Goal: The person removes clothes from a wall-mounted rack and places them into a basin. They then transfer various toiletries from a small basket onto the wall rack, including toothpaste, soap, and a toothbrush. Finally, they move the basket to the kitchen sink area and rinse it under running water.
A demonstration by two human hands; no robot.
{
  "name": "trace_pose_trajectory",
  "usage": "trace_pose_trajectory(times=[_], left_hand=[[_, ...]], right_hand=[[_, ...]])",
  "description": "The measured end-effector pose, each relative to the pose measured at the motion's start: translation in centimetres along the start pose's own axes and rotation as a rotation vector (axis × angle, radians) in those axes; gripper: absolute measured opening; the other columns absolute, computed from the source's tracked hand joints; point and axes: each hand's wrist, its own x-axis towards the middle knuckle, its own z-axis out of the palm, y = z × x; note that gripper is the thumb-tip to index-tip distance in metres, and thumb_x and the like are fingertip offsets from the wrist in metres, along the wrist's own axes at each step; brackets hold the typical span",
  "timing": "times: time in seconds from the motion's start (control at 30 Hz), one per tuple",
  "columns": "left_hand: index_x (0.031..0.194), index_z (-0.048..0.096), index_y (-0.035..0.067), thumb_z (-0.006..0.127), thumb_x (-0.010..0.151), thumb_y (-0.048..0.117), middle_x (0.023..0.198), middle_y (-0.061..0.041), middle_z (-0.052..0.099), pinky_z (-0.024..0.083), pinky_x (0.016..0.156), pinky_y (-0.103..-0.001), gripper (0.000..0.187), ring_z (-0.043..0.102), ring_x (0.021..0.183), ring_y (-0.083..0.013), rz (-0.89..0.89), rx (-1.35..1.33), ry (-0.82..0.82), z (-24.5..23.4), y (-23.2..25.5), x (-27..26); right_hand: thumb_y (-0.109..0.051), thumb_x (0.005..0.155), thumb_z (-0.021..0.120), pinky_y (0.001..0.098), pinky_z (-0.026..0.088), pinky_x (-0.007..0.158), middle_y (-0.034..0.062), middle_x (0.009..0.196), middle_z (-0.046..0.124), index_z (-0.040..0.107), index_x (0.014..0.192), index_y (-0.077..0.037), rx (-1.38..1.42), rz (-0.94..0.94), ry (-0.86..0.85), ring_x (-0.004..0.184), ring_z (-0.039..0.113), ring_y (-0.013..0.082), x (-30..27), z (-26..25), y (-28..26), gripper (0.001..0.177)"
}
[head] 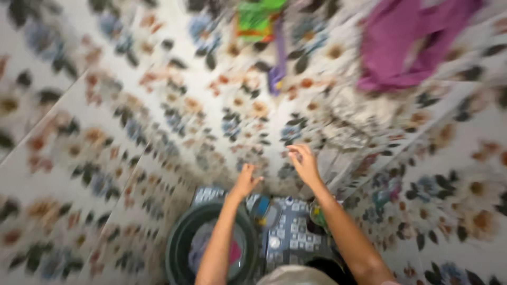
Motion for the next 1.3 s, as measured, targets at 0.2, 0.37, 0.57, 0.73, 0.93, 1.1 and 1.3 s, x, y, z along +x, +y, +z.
trace_pose_trajectory(times=[0.2,0.37,0.57,0.73,0.93,1.1,1.3], left_hand=[[0.133,0.059,0.01,0.078,0.092,0.024,0.125,-0.014,0.058,0.056,0.083,-0.039,0.047,0.065,0.098,-0.0291,0.417,-0.085,0.044,4.2,12.7,9.6],[0.146,0.044,0.007,0.078,0.092,0.03,0.141,-0.023,0.048,0.041,0.112,-0.045,0.068,0.049,0.131,-0.0387,0.574,-0.241,0.231,7.9,24.1,16.6],[0.159,0.025,0.013,0.084,0.081,0.04,0.151,-0.029,0.031,0.034,0.112,-0.056,0.101,0.036,0.135,-0.0487,0.397,-0.102,0.227,9.2,29.4,19.7],[0.162,0.02,0.015,0.083,0.081,0.045,0.148,-0.027,0.036,0.032,0.115,-0.058,0.107,0.037,0.137,-0.0477,0.384,-0.051,0.159,8.6,29.8,20.4],[0.165,0.021,0.01,0.085,0.084,0.046,0.154,-0.026,0.036,0.03,0.118,-0.059,0.109,0.033,0.144,-0.0479,0.588,-0.057,0.277,4.7,34.0,20.1],[0.159,0.025,0.004,0.092,0.069,0.05,0.154,-0.024,0.036,0.035,0.121,-0.055,0.122,0.037,0.146,-0.0413,0.672,-0.207,0.438,0.7,38.2,15.6],[0.16,0.016,0.003,0.087,0.069,0.03,0.146,-0.02,0.052,0.045,0.11,-0.04,0.119,0.053,0.134,-0.0311,0.665,-0.489,0.079,3.7,33.6,12.8]], right_hand=[[-0.018,0.083,0.087,0.0483,0.034,0.122,0.0188,0.148,0.041,0.052,0.142,-0.007,-0.276,-0.213,0.761,0.142,0.041,0.0375,6.5,-14.8,-3.8,0.07],[-0.03,0.078,0.099,0.0561,0.023,0.126,0.0247,0.164,0.026,0.034,0.158,-0.007,-0.407,-0.194,0.9,0.154,0.022,0.0463,14.8,-22.4,-9.8,0.106],[-0.027,0.076,0.094,0.0512,0.032,0.121,0.0298,0.159,0.026,0.024,0.162,-0.007,-0.352,-0.229,0.774,0.147,0.031,0.0477,23.1,-23.8,-14.6,0.113],[-0.005,0.095,0.072,0.0404,0.038,0.126,0.0242,0.161,0.048,0.035,0.161,-0.006,-0.204,-0.25,0.735,0.151,0.046,0.0361,26.4,-23.6,-11.0,0.076],[-0.018,0.105,0.076,0.0433,0.028,0.125,0.0258,0.16,0.041,0.035,0.155,0.008,-0.016,-0.382,1.072,0.15,0.04,0.0396,32.3,-27.1,-9.0,0.07],[-0.027,0.105,0.066,0.0391,0.033,0.121,0.0192,0.156,0.047,0.041,0.152,0.003,0.415,-0.234,1.002,0.143,0.047,0.0322,28.4,-28.4,-8.2,0.061],[-0.028,0.105,0.058,0.037,0.037,0.116,0.0133,0.15,0.052,0.046,0.148,0.0,0.595,0.031,0.577,0.137,0.05,0.0261,18.3,-19.2,-2.2,0.053]])
